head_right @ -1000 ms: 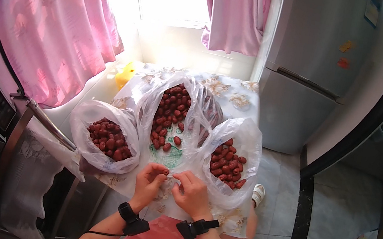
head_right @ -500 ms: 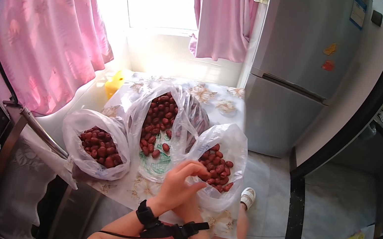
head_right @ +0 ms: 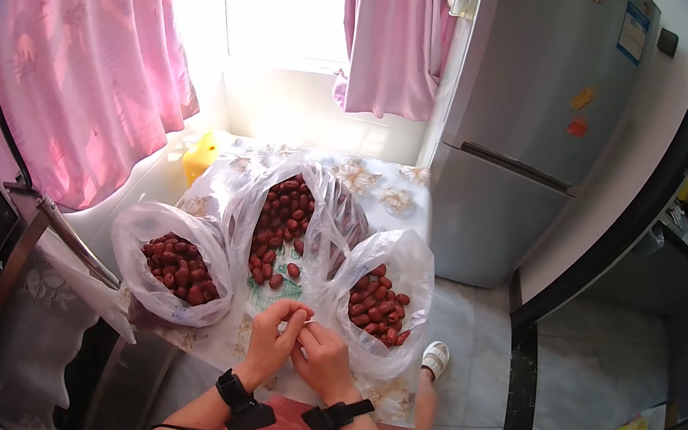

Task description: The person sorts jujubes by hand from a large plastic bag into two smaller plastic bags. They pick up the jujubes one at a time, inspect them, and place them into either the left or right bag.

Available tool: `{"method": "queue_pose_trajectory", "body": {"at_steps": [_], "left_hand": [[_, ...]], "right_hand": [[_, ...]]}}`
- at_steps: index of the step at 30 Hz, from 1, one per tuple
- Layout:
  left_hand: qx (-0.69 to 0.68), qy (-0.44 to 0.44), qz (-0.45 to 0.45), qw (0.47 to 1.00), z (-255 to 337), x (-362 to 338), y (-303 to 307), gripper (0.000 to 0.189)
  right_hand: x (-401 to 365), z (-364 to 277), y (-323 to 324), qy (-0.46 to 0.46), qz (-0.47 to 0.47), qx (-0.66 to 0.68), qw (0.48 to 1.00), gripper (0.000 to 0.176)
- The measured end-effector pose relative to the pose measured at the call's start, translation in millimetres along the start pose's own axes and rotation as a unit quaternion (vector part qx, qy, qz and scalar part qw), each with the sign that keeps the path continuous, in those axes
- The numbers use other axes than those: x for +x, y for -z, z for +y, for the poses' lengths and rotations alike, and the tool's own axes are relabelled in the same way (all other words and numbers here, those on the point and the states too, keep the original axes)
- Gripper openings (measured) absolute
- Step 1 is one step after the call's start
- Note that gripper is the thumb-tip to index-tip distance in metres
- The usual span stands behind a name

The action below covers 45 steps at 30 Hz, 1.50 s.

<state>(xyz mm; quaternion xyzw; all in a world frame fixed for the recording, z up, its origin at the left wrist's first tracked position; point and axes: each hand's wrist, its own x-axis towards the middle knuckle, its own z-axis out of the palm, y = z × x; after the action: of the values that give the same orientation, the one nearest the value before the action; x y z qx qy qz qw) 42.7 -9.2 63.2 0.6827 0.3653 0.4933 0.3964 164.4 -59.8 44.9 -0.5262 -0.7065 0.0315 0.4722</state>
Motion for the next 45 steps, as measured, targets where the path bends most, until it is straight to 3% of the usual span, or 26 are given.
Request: {"method": "queue_pose_trajectory", "body": {"at_steps": [4,6,9,12,13,17,19,22,26,28,29,30,32,34,37,39,40,42,43,45], "left_hand": [[-0.042,0.07,-0.046,0.996,-1,14,-11,0.018],[0.006,0.057,-0.068,0.996,-1,16,-17,0.024],[0.142,0.045,-0.112,0.982,-23,16,-34,0.041],[0.203,0.062,-0.152,0.965,-30,24,-44,0.04],[0.184,0.086,-0.191,0.96,-28,29,-46,0.04],[0.163,0.096,-0.213,0.959,-30,38,-49,0.036],[0.132,0.081,-0.118,0.981,-26,38,-51,0.037],[0.124,0.09,-0.093,0.984,-3,40,-52,0.037],[0.126,0.109,-0.149,0.975,-15,52,-55,0.032],[-0.091,0.136,-0.119,0.979,-9,61,-51,0.018],[-0.173,0.103,-0.117,0.972,-6,64,-50,0.011],[-0.172,0.105,-0.121,0.972,-4,65,-49,0.011],[-0.326,0.133,-0.113,0.929,7,68,-45,0.008],[-0.318,0.155,-0.111,0.929,3,65,-44,0.013],[-0.201,0.216,-0.166,0.941,-32,51,-48,0.024],[-0.132,0.227,-0.106,0.959,-40,41,-51,0.043],[-0.132,0.227,-0.106,0.959,-40,41,-52,0.043],[0.053,0.004,-0.102,0.993,-37,30,-45,0.056],[0.014,0.066,-0.123,0.99,-19,30,-40,0.065],[-0.015,0.076,-0.115,0.99,-2,28,-31,0.062]], "right_hand": [[6,-28,39,-0.009,0.032,-0.006,0.999,0.017],[-11,-19,60,-0.01,0.035,-0.049,0.998,0.022],[-33,-8,91,-0.093,0.008,-0.16,0.983,0.039],[-41,0,106,-0.122,-0.025,-0.193,0.973,0.043],[-46,5,107,-0.126,-0.031,-0.19,0.973,0.038],[-49,12,112,-0.089,-0.056,-0.218,0.97,0.029],[-45,11,113,-0.076,-0.033,-0.203,0.976,0.019],[-36,4,108,-0.052,-0.024,-0.17,0.984,0.015],[-30,-8,107,-0.023,-0.038,-0.158,0.986,0.014],[-33,-11,110,-0.039,-0.042,-0.149,0.987,0.013],[-33,-12,114,-0.042,-0.04,-0.149,0.987,0.013],[-34,-12,119,-0.066,-0.036,-0.145,0.987,0.012],[-33,-10,125,-0.092,-0.029,-0.142,0.985,0.012],[-34,-10,127,-0.085,-0.026,-0.096,0.991,0.016],[-43,-10,121,-0.076,-0.071,-0.126,0.987,0.019],[-47,-9,118,-0.075,-0.084,-0.116,0.987,0.022],[-48,-9,118,-0.073,-0.1,-0.105,0.987,0.025],[-47,-14,114,-0.074,-0.087,-0.099,0.988,0.026],[-45,-16,113,-0.072,-0.071,-0.098,0.99,0.026],[-44,-22,112,-0.075,-0.052,-0.092,0.992,0.027]]}}
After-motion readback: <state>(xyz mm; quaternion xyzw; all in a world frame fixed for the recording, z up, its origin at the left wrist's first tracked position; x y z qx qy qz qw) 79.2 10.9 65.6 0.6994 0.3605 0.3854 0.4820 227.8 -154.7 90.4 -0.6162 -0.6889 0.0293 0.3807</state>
